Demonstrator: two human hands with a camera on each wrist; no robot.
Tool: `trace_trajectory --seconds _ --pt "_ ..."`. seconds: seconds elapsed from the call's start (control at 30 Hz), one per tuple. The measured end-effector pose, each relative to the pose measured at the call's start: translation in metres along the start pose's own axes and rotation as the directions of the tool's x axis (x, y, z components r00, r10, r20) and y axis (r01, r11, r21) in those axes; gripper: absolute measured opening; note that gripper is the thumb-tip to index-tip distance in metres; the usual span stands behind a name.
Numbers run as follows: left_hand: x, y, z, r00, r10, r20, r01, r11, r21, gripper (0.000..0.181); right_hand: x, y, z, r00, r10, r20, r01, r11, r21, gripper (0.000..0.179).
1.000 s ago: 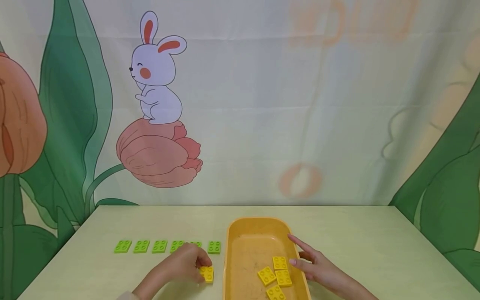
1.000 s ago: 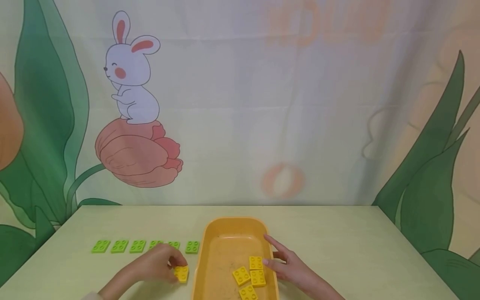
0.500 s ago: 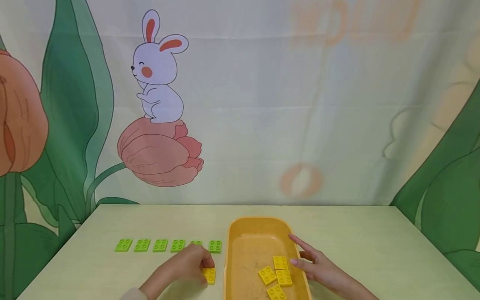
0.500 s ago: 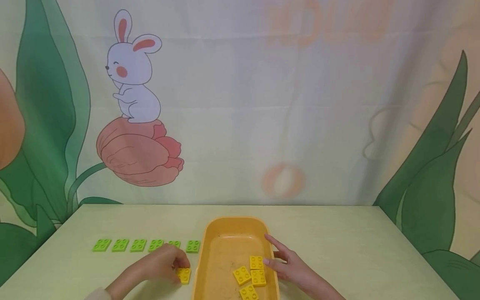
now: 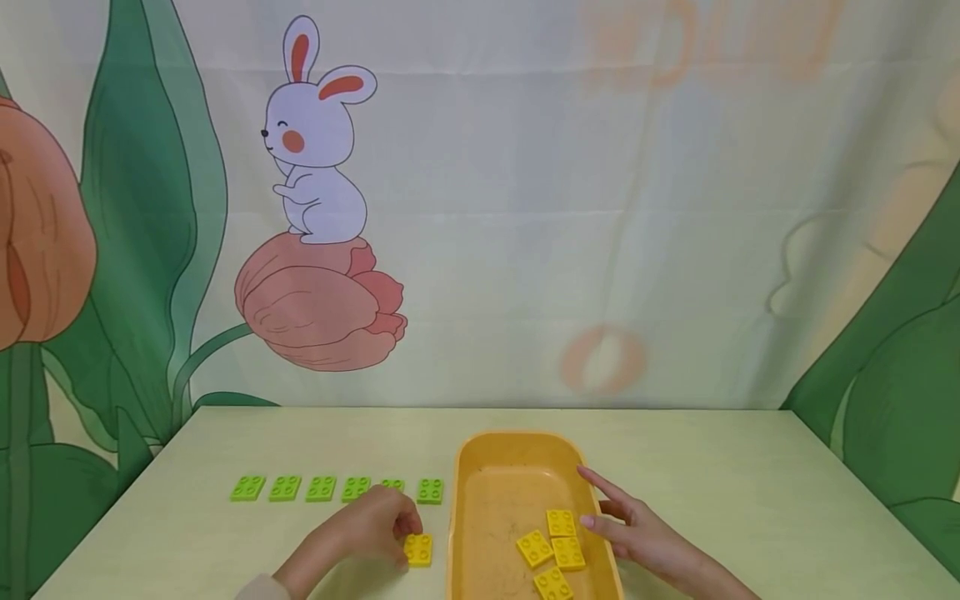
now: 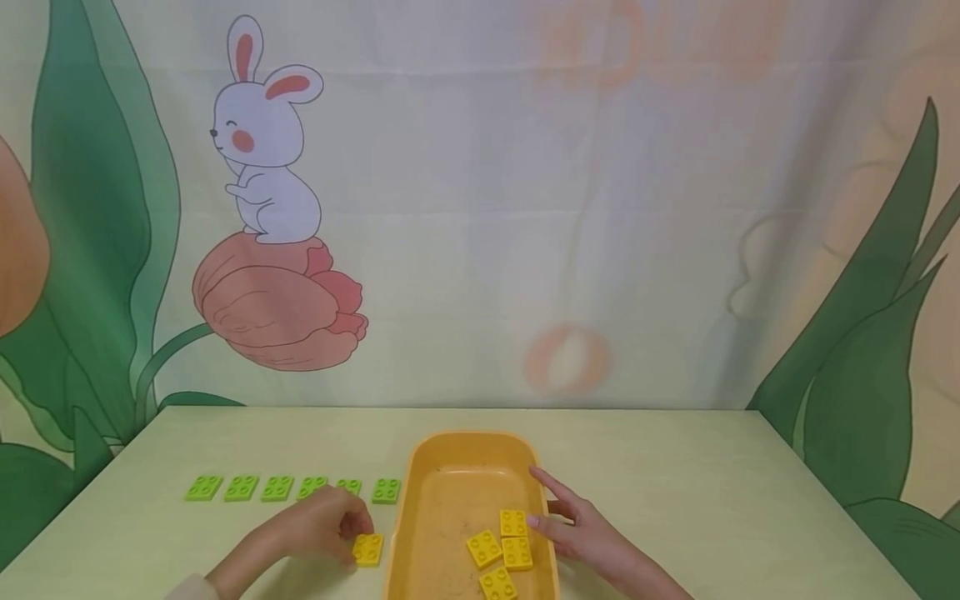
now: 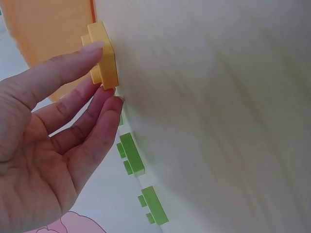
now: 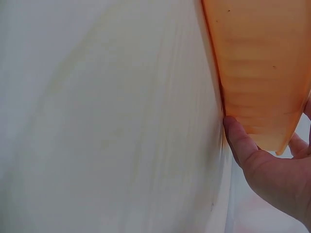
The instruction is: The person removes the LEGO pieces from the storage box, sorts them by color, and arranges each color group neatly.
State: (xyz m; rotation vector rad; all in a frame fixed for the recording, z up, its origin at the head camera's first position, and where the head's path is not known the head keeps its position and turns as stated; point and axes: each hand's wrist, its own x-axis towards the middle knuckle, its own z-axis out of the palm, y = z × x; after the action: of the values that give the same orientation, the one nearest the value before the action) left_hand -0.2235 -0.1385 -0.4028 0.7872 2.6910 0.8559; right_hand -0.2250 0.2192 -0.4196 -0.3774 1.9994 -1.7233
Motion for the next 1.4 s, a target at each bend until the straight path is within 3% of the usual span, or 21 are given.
trace_trajectory --seconds 0.5,0.63,0.77,0.97,1.13,1.3,1.4 --pt "0.004 0.002 0.002 0.999 -0.033 -0.004 0.033 0.999 -0.004 0.029 -0.001 0.0 -0.001 1.0 -0.008 0.013 0.008 1.0 0.014 0.067" --pt "-0.002 0.0 -0.002 0.999 -0.002 -0.035 0.001 0.999 -0.04 0.029 -0.001 -0.001 0.002 1.0 -0.006 0.007 0.006 1.0 0.009 0.068" --pt "-0.009 0.006 -0.007 0.999 0.01 -0.051 -0.017 0.991 -0.13 0.03 0.0 -0.002 0.002 1.0 0.005 -0.01 -0.005 1.0 -0.004 0.068" --pt "-0.019 0.028 -0.009 0.993 0.046 -0.11 -0.075 0.957 -0.28 0.034 0.0 -0.002 0.0 1.0 0.003 -0.015 -0.004 1.0 -0.011 0.067" --pt "-0.02 0.046 -0.002 0.989 0.064 -0.13 -0.11 0.914 -0.391 0.033 -0.001 -0.003 0.0 1.0 -0.005 -0.004 0.005 1.0 -0.004 0.067" --pt "-0.012 0.066 0.01 0.99 0.067 -0.126 -0.118 0.881 -0.458 0.03 -0.001 -0.004 0.001 1.0 -0.004 -0.002 0.004 1.0 -0.005 0.067" --pt "-0.006 0.078 0.019 0.995 0.033 -0.099 -0.078 0.865 -0.496 0.029 -0.002 -0.004 0.001 1.0 -0.007 0.002 0.008 1.0 -0.003 0.067"
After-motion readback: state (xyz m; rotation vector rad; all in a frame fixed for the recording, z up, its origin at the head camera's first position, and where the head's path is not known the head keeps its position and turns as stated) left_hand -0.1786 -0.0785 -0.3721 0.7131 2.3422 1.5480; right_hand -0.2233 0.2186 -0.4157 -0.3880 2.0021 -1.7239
